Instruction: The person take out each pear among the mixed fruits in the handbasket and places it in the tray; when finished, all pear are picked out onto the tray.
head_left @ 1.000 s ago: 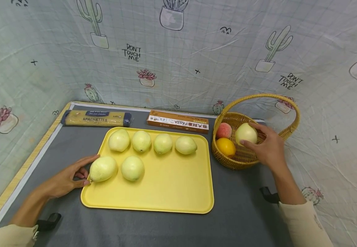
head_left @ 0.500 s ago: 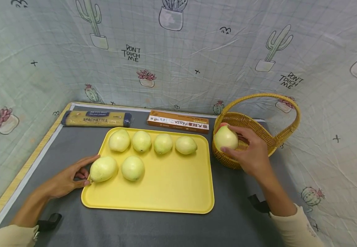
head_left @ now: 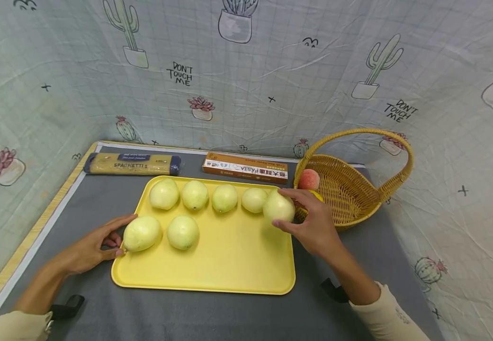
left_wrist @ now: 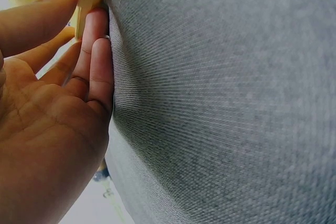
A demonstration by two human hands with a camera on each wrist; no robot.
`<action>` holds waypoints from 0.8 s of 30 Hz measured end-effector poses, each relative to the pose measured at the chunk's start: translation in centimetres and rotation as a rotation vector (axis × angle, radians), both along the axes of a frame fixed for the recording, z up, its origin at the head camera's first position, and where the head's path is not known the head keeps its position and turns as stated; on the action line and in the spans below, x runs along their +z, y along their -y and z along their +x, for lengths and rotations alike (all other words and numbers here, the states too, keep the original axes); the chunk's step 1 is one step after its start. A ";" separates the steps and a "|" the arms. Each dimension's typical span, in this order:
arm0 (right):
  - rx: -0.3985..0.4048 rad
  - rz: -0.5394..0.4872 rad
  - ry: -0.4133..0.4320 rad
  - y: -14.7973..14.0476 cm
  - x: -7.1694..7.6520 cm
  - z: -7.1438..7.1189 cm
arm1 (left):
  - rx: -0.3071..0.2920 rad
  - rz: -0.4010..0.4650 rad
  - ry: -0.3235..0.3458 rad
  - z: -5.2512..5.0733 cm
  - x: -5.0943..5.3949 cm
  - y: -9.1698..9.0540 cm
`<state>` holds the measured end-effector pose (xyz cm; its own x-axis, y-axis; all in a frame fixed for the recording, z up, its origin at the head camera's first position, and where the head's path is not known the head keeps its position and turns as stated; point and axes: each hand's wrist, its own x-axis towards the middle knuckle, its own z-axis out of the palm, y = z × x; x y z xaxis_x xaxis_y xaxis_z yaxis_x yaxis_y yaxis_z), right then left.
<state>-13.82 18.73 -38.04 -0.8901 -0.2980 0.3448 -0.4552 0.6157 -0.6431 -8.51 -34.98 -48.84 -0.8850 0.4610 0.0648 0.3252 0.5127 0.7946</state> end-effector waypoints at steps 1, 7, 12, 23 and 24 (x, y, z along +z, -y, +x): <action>0.009 0.001 0.005 0.3 -0.1 0.1 | 0.001 0.000 0.000 0.0 0.0 0.0; 0.060 0.008 0.029 2.1 -1.1 0.6 | 0.006 -0.004 -0.001 0.1 -0.1 0.0; 0.094 0.040 0.052 3.5 -2.2 0.8 | 0.010 -0.006 -0.002 0.1 0.0 0.0; 0.160 0.073 0.167 6.4 -4.3 0.7 | 0.012 -0.013 0.004 0.0 0.1 -0.1; 0.166 0.080 0.175 6.6 -4.5 0.6 | 0.012 -0.012 0.002 0.0 0.1 -0.1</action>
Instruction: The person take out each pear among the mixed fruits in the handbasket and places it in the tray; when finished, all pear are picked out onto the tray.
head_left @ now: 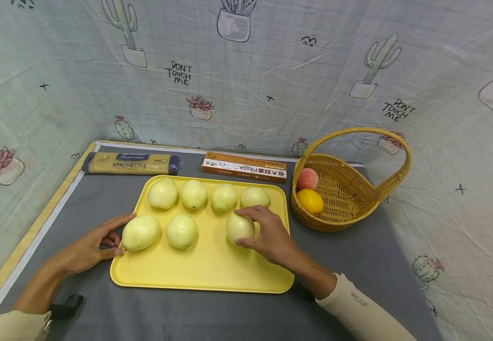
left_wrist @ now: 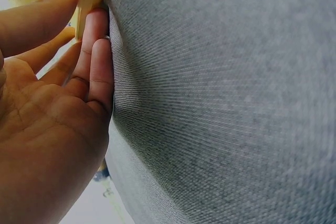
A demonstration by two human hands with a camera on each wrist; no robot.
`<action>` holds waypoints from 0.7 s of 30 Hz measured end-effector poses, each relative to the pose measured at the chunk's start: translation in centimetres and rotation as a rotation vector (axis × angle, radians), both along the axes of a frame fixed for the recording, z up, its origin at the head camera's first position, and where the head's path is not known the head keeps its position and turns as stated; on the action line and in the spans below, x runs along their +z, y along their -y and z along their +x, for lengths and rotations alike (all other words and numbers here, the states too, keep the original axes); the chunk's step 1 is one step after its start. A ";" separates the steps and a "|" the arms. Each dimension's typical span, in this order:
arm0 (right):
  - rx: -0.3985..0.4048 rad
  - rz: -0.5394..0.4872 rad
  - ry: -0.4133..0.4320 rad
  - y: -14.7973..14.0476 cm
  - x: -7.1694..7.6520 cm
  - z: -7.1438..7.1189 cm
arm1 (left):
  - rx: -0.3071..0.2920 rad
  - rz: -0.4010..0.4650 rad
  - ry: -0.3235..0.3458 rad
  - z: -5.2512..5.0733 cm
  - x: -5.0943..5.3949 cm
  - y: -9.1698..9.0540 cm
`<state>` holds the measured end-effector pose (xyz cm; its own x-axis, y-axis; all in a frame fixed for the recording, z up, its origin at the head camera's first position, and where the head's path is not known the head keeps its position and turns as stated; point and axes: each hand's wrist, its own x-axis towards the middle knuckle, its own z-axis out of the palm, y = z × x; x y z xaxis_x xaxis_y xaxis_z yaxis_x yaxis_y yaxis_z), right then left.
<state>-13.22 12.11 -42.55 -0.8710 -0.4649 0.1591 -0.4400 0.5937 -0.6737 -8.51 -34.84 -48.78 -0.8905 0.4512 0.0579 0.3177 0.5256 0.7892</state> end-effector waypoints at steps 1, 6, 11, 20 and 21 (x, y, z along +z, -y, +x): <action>0.007 0.008 0.004 0.2 -0.2 -0.1 | 0.000 0.001 -0.003 0.0 0.0 0.0; 0.032 0.036 0.009 1.0 -1.2 -0.3 | -0.010 0.001 -0.005 0.1 -0.3 0.0; 0.039 0.022 0.020 1.4 -1.7 -0.4 | -0.008 0.006 0.002 0.1 -0.4 0.0; 0.030 0.038 0.044 1.7 -2.1 -0.7 | -0.006 0.001 -0.003 -0.3 -0.4 0.2; 0.028 0.040 0.048 1.7 -2.1 -0.7 | -0.008 0.000 -0.003 -0.3 -0.5 0.2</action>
<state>-13.92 10.41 -44.67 -0.8638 -0.4942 0.0984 -0.4244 0.6083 -0.6707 -8.80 -35.04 -49.25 -0.8865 0.4587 0.0606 0.3246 0.5232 0.7880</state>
